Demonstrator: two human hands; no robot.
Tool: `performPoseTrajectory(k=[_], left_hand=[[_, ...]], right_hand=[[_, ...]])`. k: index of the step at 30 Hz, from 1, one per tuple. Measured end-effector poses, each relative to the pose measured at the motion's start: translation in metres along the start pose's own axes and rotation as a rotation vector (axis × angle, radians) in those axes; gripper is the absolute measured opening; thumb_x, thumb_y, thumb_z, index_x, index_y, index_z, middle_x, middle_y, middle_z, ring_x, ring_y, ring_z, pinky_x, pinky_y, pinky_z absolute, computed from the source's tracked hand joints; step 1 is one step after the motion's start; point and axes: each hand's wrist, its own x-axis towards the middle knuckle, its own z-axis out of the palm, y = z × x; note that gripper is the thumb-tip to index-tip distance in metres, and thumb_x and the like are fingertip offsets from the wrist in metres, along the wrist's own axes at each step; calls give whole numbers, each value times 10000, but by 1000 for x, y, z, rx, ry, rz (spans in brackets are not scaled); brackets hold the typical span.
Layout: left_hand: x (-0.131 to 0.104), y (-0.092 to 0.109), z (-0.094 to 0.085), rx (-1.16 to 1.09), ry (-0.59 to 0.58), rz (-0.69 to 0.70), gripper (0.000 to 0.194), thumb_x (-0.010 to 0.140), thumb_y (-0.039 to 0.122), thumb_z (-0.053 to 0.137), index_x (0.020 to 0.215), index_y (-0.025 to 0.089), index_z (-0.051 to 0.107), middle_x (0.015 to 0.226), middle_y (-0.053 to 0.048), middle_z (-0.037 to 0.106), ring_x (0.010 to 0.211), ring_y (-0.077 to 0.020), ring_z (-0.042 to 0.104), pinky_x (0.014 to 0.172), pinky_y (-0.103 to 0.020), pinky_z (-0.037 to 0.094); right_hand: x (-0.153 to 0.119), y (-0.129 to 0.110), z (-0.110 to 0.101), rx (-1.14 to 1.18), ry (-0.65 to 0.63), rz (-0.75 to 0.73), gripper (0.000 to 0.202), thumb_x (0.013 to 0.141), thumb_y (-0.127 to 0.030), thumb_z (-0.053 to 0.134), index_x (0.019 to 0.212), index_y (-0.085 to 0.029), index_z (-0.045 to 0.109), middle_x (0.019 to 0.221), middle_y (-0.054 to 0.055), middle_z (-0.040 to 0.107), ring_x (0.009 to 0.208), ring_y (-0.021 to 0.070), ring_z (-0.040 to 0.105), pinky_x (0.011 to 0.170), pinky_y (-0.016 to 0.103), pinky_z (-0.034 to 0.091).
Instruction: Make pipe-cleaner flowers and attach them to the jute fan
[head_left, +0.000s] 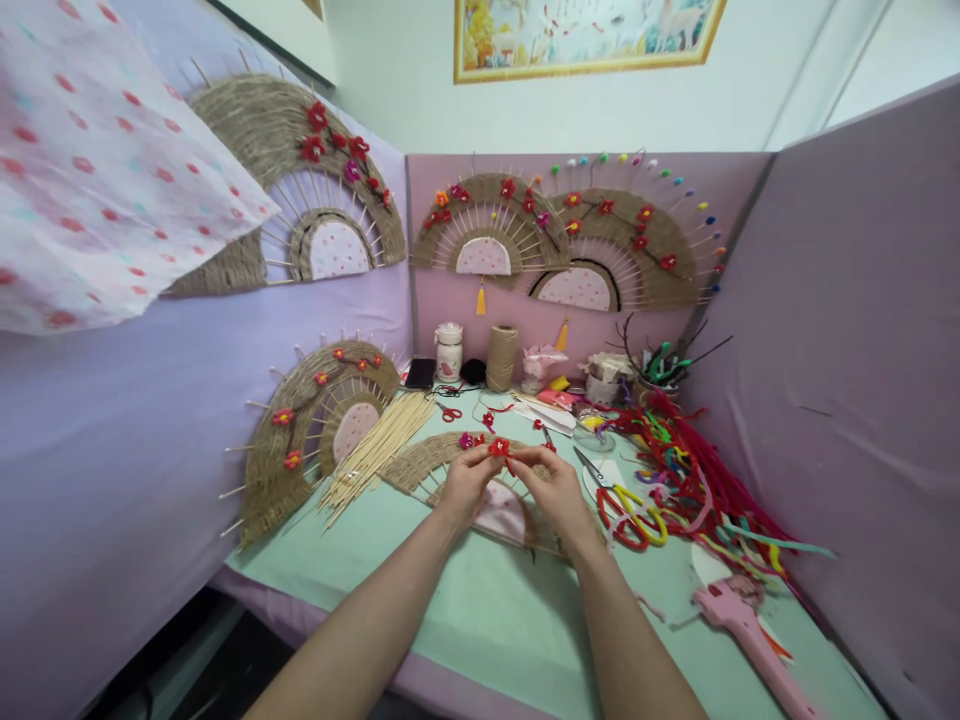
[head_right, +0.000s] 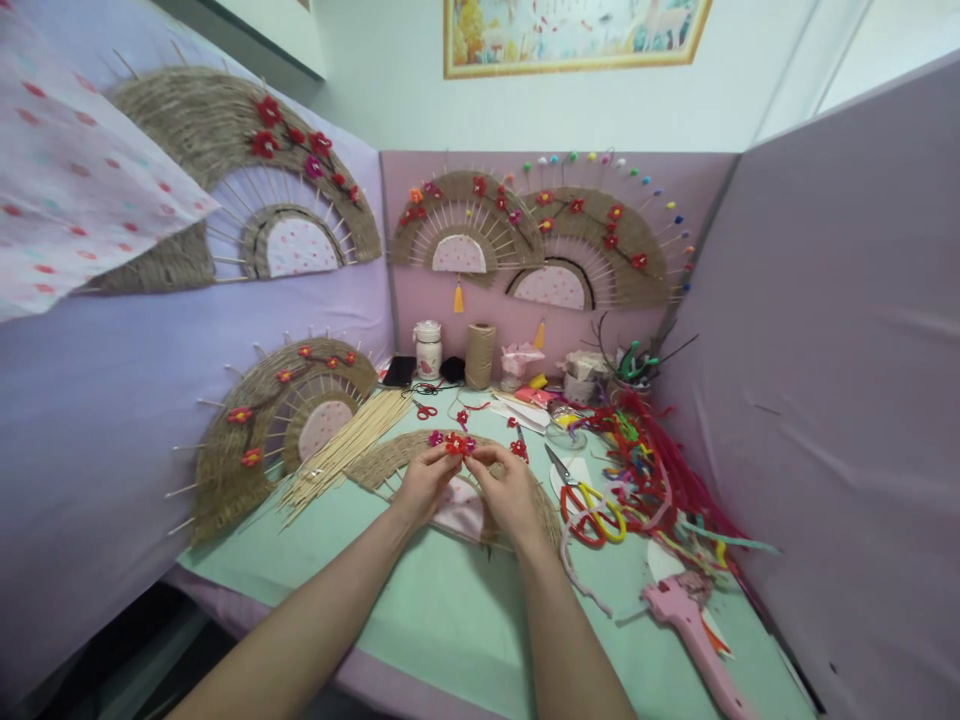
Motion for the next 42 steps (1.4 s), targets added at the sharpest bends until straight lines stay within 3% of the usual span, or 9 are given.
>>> performPoseTrajectory(k=[8, 16, 22, 36, 42], left_hand=[[3, -8, -4, 170, 44, -8, 310, 600, 354, 748, 786, 107, 723, 780, -76, 679, 746, -157, 586, 715, -278, 462], [-2, -3, -1, -33, -25, -208, 355, 570, 303, 780, 847, 94, 704, 901, -123, 688, 803, -197, 643, 832, -365, 482], [-4, -1, 0, -62, -62, -253, 354, 547, 251, 799, 845, 89, 697, 914, -124, 686, 810, -183, 638, 843, -349, 475], [0, -6, -3, -35, 0, -230, 317, 587, 318, 772, 824, 120, 698, 773, -66, 674, 672, -120, 604, 729, -288, 473], [1, -9, -2, -7, 28, -158, 312, 550, 330, 787, 753, 108, 704, 699, -52, 645, 626, -109, 552, 650, -255, 449]], right_hand=[[-1, -5, 0, -184, 53, -125, 183, 813, -346, 503, 793, -221, 635, 845, 49, 662, 828, 207, 575, 790, 354, 433], [0, 2, 2, -318, 121, -146, 161, 805, -324, 518, 784, -217, 636, 838, 54, 664, 823, 211, 569, 754, 335, 403], [-1, 2, 2, -364, 158, -165, 161, 807, -315, 513, 776, -221, 640, 809, 52, 654, 828, 214, 556, 747, 335, 385], [-2, -1, 4, -406, 103, -194, 148, 812, -260, 497, 806, -221, 640, 839, 59, 635, 863, 220, 549, 786, 350, 385], [-2, 2, 6, -189, 91, -82, 143, 791, -303, 525, 792, -208, 632, 843, 52, 649, 811, 200, 560, 736, 316, 420]])
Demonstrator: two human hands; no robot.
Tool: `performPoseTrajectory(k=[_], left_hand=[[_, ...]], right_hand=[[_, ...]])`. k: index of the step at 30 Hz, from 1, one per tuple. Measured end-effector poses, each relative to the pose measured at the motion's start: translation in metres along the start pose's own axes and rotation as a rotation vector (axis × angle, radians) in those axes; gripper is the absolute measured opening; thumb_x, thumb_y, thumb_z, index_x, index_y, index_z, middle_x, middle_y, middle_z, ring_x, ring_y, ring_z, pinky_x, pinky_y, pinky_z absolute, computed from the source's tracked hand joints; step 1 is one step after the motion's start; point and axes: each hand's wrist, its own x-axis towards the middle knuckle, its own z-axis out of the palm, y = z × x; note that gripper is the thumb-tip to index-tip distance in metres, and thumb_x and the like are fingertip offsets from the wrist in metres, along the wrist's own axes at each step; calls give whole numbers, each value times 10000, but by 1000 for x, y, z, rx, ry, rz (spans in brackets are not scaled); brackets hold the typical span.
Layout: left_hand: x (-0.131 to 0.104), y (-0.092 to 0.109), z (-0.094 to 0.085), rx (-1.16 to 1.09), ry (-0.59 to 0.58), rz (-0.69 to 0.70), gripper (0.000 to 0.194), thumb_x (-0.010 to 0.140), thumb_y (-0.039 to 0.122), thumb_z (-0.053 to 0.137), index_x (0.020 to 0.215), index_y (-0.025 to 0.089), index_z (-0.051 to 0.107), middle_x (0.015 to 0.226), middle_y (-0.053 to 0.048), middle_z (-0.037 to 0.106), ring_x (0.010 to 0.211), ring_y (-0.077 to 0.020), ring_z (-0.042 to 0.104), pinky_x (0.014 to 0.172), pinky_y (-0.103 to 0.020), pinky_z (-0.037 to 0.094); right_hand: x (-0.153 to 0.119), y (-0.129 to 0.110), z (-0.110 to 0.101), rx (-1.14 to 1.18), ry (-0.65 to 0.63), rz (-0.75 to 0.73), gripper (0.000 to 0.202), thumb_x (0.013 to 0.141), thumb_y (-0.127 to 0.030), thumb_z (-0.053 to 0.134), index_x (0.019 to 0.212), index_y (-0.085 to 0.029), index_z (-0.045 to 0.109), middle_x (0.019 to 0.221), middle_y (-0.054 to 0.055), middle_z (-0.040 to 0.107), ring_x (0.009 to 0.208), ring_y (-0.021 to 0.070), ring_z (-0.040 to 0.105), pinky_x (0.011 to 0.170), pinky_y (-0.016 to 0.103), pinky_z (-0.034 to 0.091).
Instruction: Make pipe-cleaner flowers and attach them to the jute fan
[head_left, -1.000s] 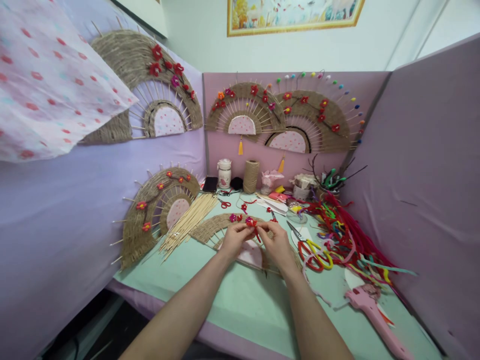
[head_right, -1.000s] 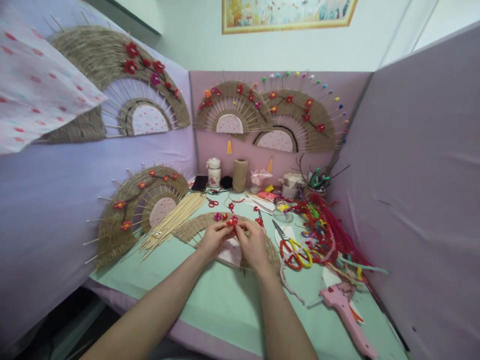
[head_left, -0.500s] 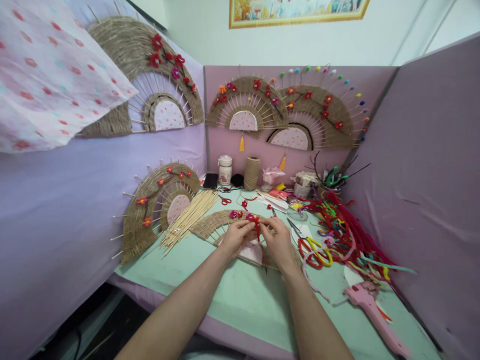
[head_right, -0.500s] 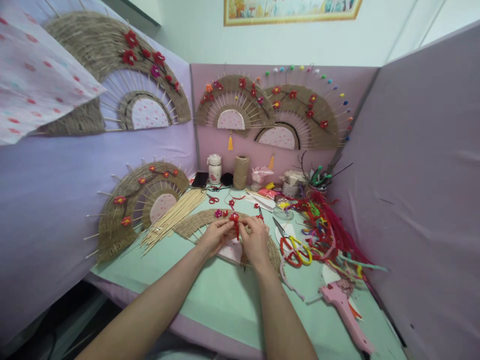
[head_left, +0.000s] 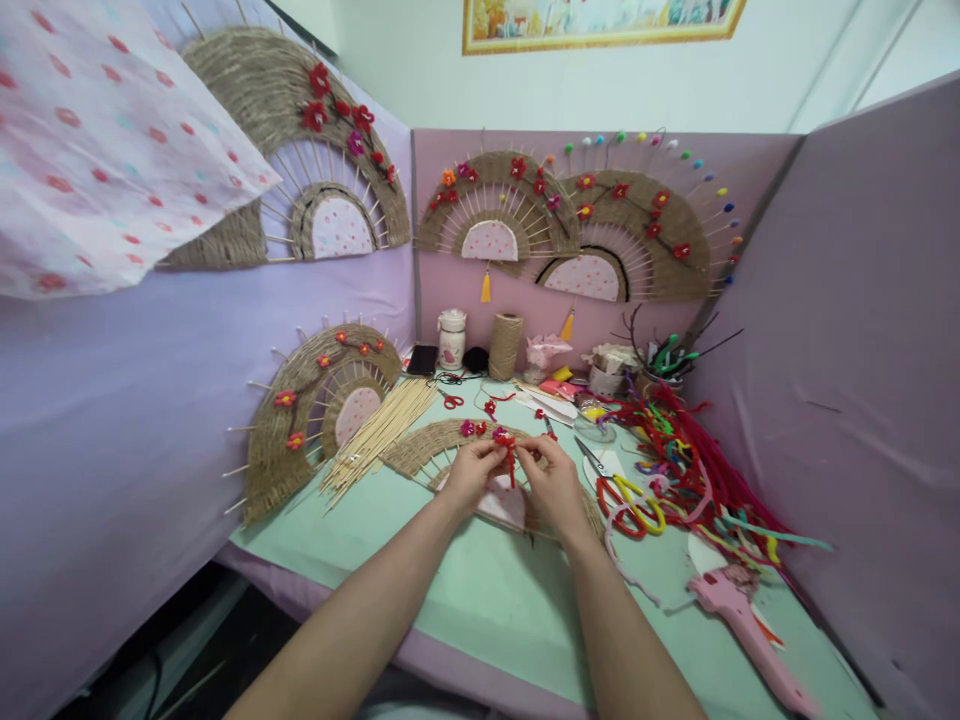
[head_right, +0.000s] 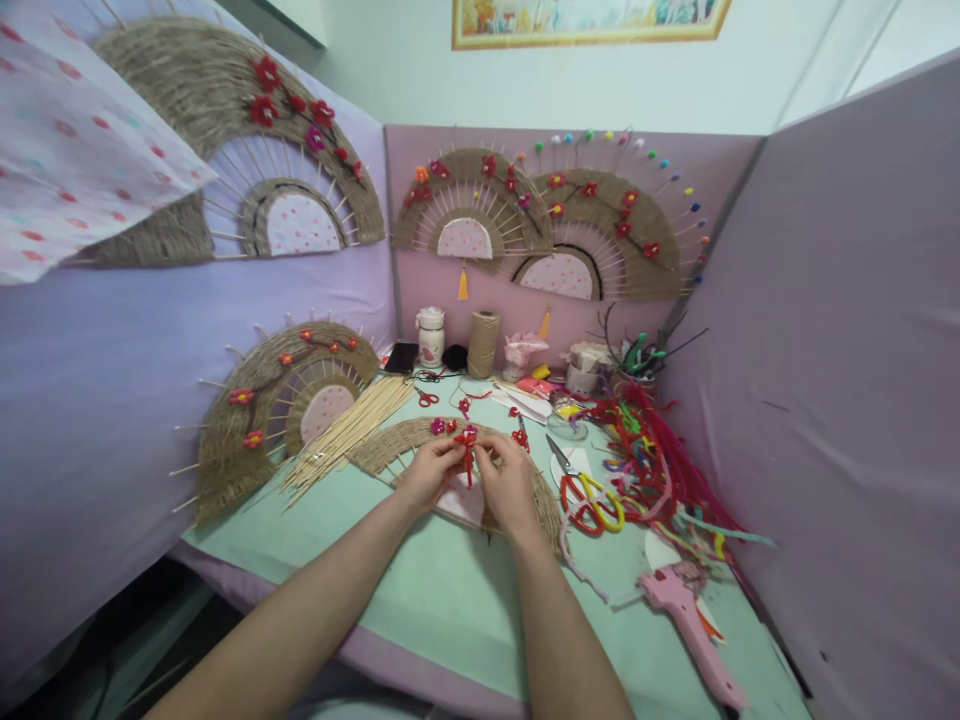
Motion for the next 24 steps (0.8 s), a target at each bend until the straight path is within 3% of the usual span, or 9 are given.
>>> performPoseTrajectory(k=[8, 14, 18, 24], left_hand=[[-3, 6, 3, -50, -90, 0, 282, 547, 304, 793, 734, 111, 705, 688, -42, 637, 631, -104, 529, 651, -244, 409], [-6, 12, -3, -17, -190, -42, 257, 569, 304, 782, 707, 103, 700, 619, -31, 603, 584, -96, 508, 631, -245, 392], [-3, 11, -8, 122, -238, -7, 258, 604, 328, 753, 730, 107, 708, 641, -39, 617, 590, -107, 516, 607, -240, 394], [0, 6, -5, 335, -100, 122, 242, 649, 354, 703, 707, 119, 703, 622, -25, 622, 577, -115, 533, 596, -243, 424]], right_hand=[[2, 4, 2, 464, -65, 305, 190, 688, -378, 640, 723, -192, 636, 734, 7, 640, 710, 161, 560, 689, 276, 426], [2, 2, -1, 514, -120, 348, 155, 684, -351, 657, 720, -201, 644, 644, -27, 587, 580, 112, 472, 566, 232, 361], [3, 6, -3, 547, -153, 404, 185, 642, -351, 689, 700, -182, 642, 583, -32, 555, 512, 92, 419, 513, 224, 327], [2, 12, 3, 477, -64, 407, 212, 669, -378, 651, 730, -175, 653, 595, -14, 597, 500, 105, 463, 498, 231, 356]])
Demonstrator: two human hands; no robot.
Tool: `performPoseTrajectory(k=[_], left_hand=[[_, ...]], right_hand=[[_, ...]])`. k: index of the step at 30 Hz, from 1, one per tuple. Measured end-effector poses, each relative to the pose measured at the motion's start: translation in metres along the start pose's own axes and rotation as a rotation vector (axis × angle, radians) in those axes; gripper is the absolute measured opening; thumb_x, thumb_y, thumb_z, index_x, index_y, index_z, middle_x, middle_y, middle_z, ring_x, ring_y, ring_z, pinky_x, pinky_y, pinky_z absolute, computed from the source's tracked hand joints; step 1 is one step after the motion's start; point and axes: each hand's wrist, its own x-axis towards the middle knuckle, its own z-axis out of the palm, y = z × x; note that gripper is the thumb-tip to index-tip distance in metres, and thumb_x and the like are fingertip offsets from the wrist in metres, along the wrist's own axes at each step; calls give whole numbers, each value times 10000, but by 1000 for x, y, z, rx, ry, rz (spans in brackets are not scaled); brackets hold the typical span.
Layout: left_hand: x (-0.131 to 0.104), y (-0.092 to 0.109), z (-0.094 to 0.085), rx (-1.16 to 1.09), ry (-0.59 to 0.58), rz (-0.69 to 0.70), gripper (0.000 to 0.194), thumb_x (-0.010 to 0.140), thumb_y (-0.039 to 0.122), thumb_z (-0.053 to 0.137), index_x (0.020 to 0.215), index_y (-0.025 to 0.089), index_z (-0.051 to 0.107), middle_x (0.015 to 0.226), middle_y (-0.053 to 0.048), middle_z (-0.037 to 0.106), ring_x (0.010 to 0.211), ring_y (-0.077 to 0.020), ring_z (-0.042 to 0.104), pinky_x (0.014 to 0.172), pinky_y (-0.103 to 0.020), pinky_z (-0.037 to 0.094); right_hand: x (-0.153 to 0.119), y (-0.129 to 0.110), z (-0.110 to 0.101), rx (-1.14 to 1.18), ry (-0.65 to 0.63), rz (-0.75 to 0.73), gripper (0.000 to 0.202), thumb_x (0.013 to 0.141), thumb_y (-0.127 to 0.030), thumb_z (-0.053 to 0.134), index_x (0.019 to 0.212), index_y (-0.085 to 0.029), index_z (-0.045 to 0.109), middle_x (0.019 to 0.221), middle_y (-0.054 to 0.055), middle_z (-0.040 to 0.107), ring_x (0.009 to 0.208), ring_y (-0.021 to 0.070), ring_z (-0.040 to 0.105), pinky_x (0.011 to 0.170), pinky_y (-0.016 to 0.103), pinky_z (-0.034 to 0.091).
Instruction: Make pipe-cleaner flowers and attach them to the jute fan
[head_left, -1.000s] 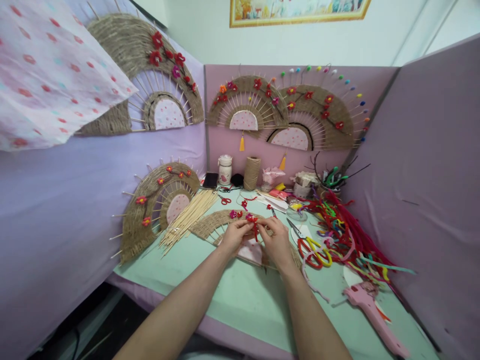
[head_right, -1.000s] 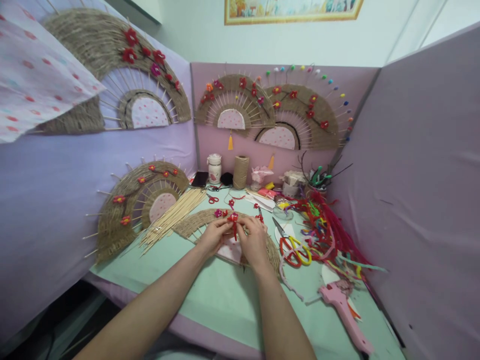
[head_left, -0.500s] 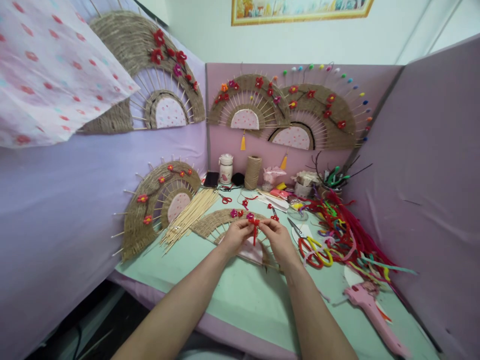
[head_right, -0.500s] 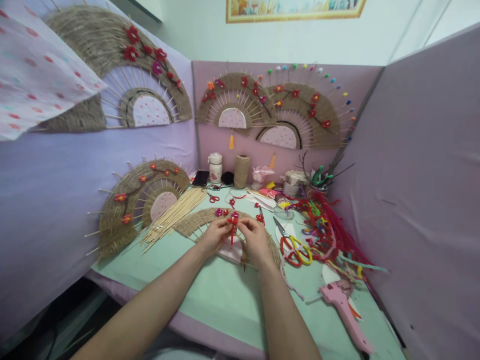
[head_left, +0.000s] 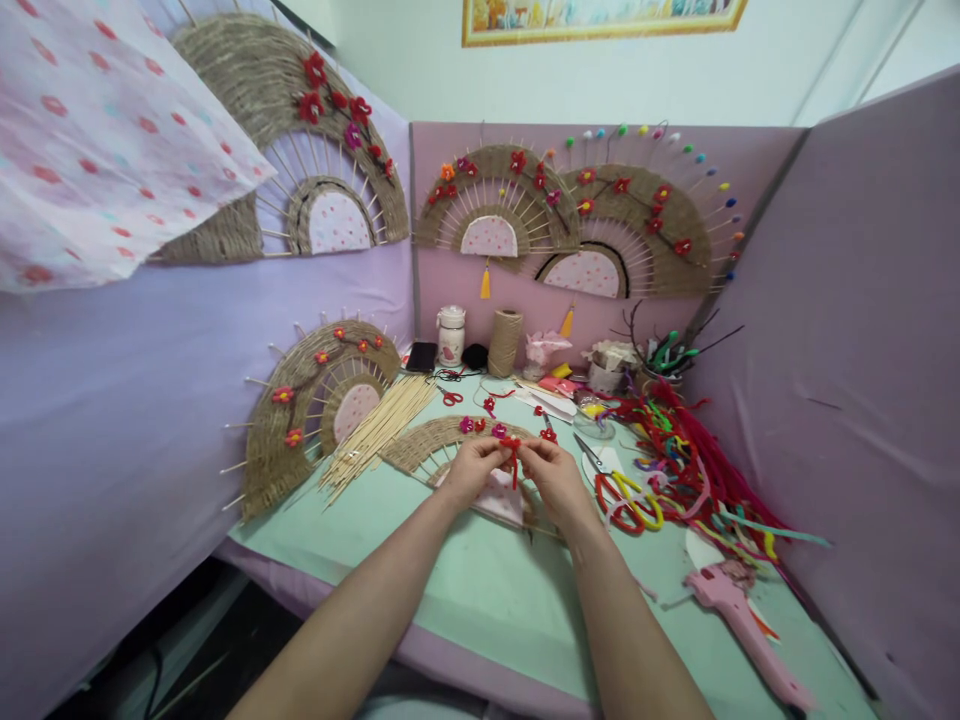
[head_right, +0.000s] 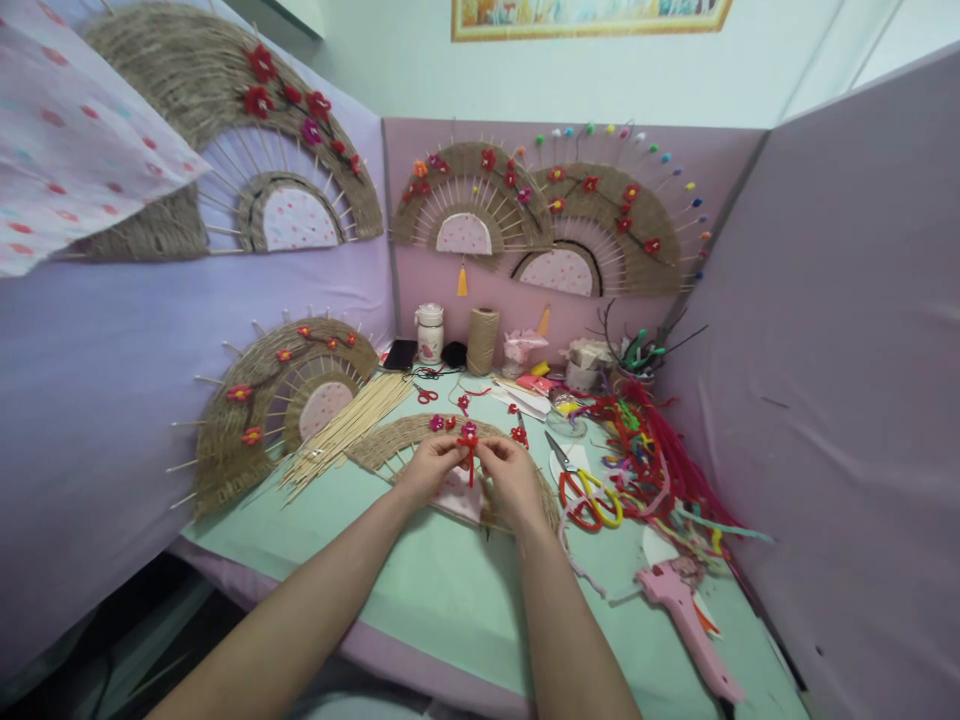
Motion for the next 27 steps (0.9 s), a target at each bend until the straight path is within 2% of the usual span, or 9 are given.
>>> performPoseTrajectory(k=[4, 7, 12, 18, 27], left_hand=[[1, 1, 5, -64, 119, 7, 262, 622, 348, 720, 755, 122, 707, 695, -42, 664, 631, -135, 579, 638, -259, 461], [-1, 3, 6, -42, 137, 18, 269, 628, 349, 715, 763, 117, 709, 720, -51, 673, 648, -142, 593, 649, -262, 477], [-5, 6, 7, 33, 92, 24, 288, 672, 384, 671, 772, 116, 706, 708, -56, 674, 647, -157, 607, 656, -278, 495], [-5, 4, 7, 5, 65, 11, 288, 695, 378, 645, 814, 119, 688, 745, -58, 675, 689, -169, 623, 697, -300, 510], [-5, 8, 5, 34, 50, 28, 318, 690, 421, 647, 739, 109, 683, 692, -53, 669, 652, -161, 617, 667, -288, 510]], right_hand=[[-3, -3, 6, -143, 32, -175, 212, 711, -349, 612, 830, -191, 690, 766, 34, 680, 669, 163, 581, 608, 270, 443], [-4, -3, 7, -215, 36, -276, 208, 730, -345, 604, 844, -197, 694, 888, 60, 686, 792, 189, 608, 700, 302, 474], [-2, 1, 3, -271, 49, -344, 176, 754, -335, 589, 808, -203, 692, 855, 56, 668, 804, 189, 606, 721, 313, 484], [-4, -1, 5, -324, 91, -442, 169, 776, -312, 573, 820, -206, 696, 873, 66, 630, 810, 182, 592, 701, 302, 484], [-3, -3, 3, -446, 64, -546, 150, 789, -274, 553, 825, -207, 681, 852, 58, 626, 831, 183, 580, 774, 333, 456]])
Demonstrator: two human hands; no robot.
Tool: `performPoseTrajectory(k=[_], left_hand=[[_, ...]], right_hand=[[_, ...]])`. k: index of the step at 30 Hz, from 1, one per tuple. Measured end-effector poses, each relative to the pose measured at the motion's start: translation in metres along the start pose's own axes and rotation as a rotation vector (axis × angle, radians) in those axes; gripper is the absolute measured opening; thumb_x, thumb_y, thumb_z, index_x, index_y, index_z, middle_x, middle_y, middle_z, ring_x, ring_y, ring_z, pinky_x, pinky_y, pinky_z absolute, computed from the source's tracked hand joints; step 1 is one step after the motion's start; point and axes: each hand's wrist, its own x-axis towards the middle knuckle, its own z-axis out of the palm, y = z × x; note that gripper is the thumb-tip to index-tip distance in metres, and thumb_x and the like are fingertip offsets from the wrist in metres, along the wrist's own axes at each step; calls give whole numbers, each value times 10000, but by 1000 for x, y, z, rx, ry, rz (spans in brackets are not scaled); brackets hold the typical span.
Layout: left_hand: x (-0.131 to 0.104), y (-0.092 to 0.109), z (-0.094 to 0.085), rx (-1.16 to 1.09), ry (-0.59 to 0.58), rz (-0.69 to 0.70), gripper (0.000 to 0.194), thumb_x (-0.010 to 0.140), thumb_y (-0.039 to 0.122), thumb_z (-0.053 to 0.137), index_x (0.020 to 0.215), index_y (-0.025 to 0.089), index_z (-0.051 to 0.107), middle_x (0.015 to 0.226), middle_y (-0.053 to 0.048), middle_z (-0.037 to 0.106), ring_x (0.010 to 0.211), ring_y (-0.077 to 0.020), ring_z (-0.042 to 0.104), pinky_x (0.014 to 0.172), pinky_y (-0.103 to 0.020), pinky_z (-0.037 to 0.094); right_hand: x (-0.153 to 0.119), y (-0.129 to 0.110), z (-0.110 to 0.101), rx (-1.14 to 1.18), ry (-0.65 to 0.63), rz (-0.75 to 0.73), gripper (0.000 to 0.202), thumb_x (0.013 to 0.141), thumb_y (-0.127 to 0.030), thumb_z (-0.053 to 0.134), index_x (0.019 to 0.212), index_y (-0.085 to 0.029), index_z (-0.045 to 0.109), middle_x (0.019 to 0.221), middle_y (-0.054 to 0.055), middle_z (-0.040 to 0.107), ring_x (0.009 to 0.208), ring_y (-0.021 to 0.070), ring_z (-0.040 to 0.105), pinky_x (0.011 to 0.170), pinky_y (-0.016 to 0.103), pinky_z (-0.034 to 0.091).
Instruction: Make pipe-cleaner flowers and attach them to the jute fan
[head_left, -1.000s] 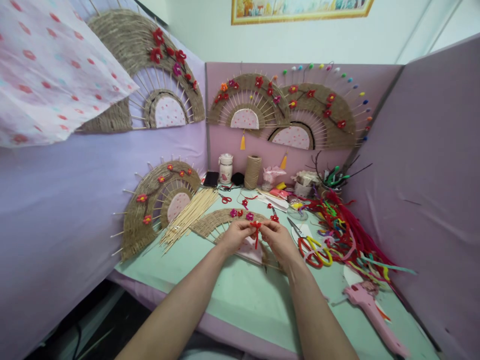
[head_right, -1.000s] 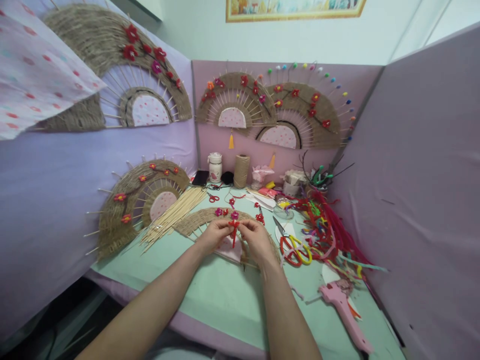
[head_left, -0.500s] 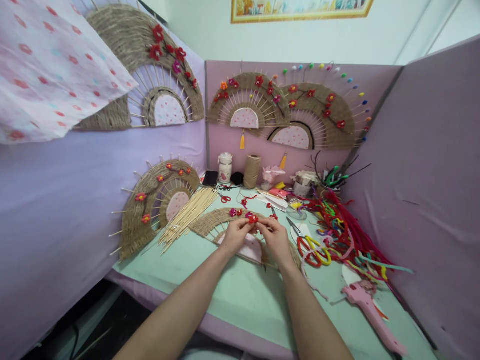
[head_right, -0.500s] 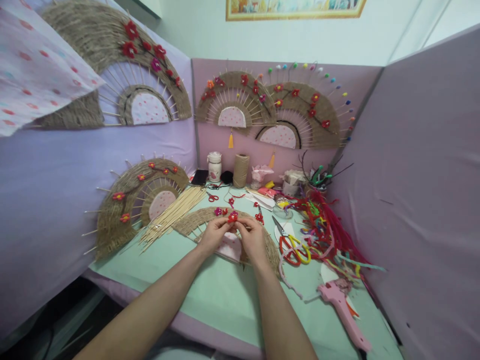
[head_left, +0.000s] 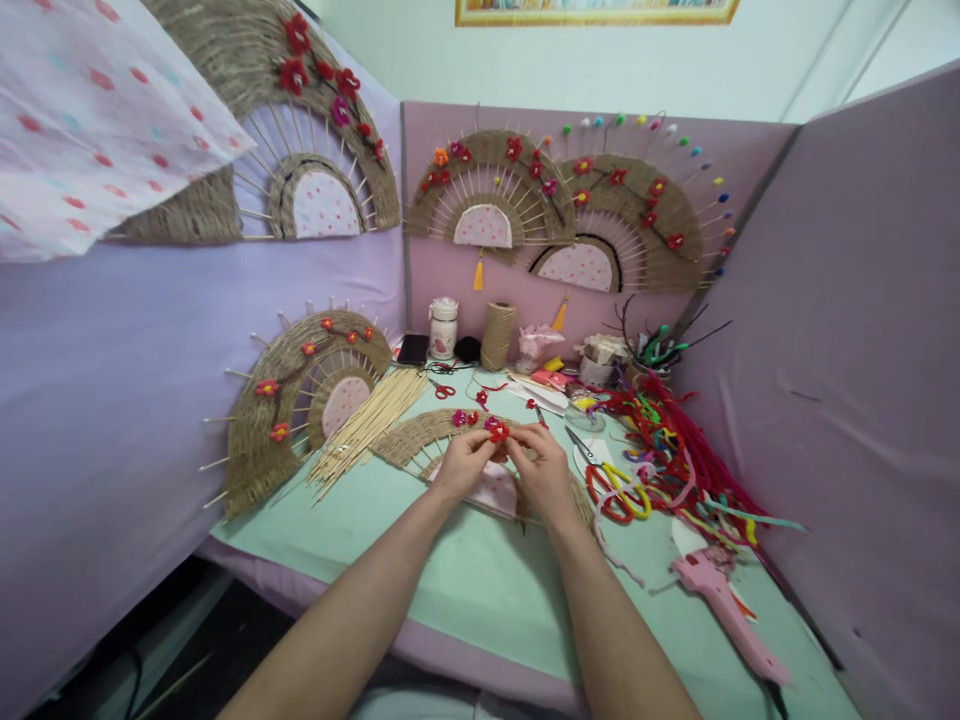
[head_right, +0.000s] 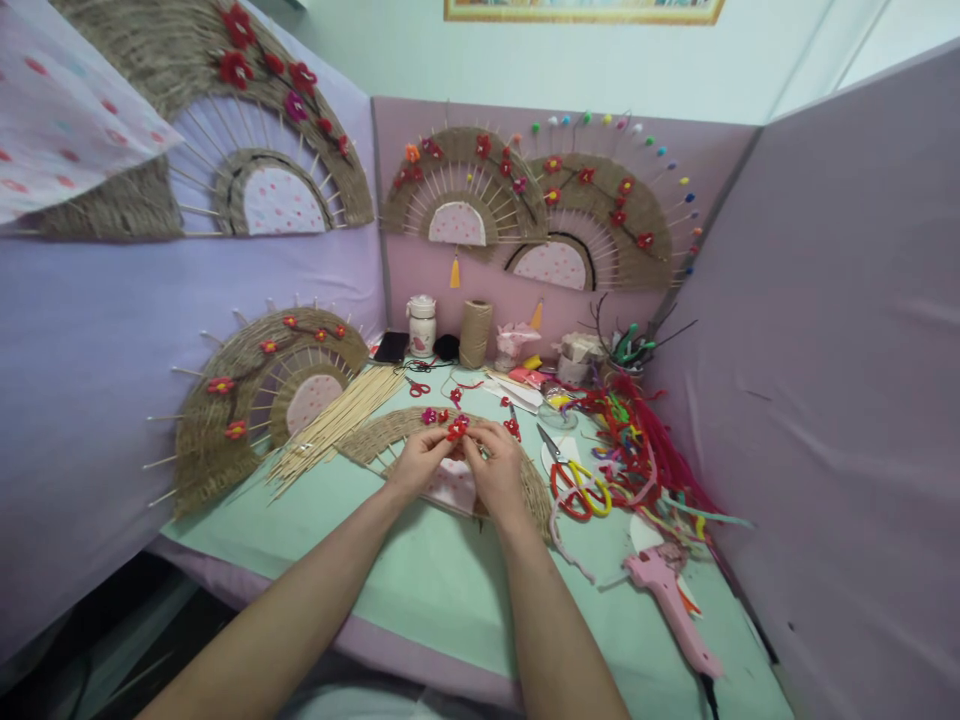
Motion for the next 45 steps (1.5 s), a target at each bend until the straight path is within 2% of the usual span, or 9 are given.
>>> performPoseTrajectory(k=[5, 12, 19, 25, 31, 40, 45], left_hand=[[0, -1, 0, -20, 2, -19, 311, 670, 410, 672, 718, 102, 685, 636, -45, 656, 613, -151, 614, 636, -271, 513], [2, -3, -2, -49, -15, -13, 314, 672, 409, 672, 760, 108, 698, 707, -62, 681, 644, -160, 630, 676, -292, 522], [0, 3, -2, -35, -26, -40, 364, 663, 428, 679, 816, 100, 707, 738, -74, 688, 693, -176, 637, 710, -313, 521], [0, 4, -1, -108, -18, -35, 357, 642, 371, 715, 893, 117, 706, 850, -89, 697, 767, -176, 635, 765, -312, 511], [2, 3, -4, -210, -7, -93, 337, 619, 333, 742, 885, 128, 709, 877, -95, 700, 806, -174, 634, 801, -312, 496], [1, 3, -1, -264, -46, -82, 317, 592, 284, 752, 861, 124, 703, 905, -95, 696, 865, -197, 627, 836, -344, 476], [1, 7, -7, -304, 20, -145, 230, 619, 251, 695, 814, 129, 682, 833, -80, 689, 769, -167, 628, 780, -326, 476]], right_hand=[[1, -4, -1, -27, 17, -25, 129, 780, -266, 558, 767, -213, 675, 814, 48, 623, 813, 179, 570, 779, 326, 447], [1, -3, -1, 165, -4, 133, 154, 772, -304, 557, 749, -202, 670, 814, 43, 645, 782, 167, 588, 736, 301, 466], [0, 1, -2, 230, 3, 184, 164, 769, -321, 572, 774, -190, 672, 816, 40, 656, 780, 165, 588, 726, 293, 462], [0, 4, -1, 198, 31, 207, 204, 757, -355, 580, 799, -180, 677, 828, 49, 665, 785, 169, 584, 700, 284, 449], [-1, 2, -1, 132, 40, 173, 201, 781, -344, 557, 817, -181, 671, 841, 50, 657, 795, 169, 576, 712, 283, 438], [-1, -6, -2, 57, 73, 113, 158, 773, -310, 548, 753, -200, 658, 801, 34, 648, 779, 171, 573, 727, 299, 440], [-3, -8, -2, -10, 126, 25, 134, 785, -267, 541, 758, -202, 656, 815, 50, 633, 803, 178, 573, 745, 314, 448]])
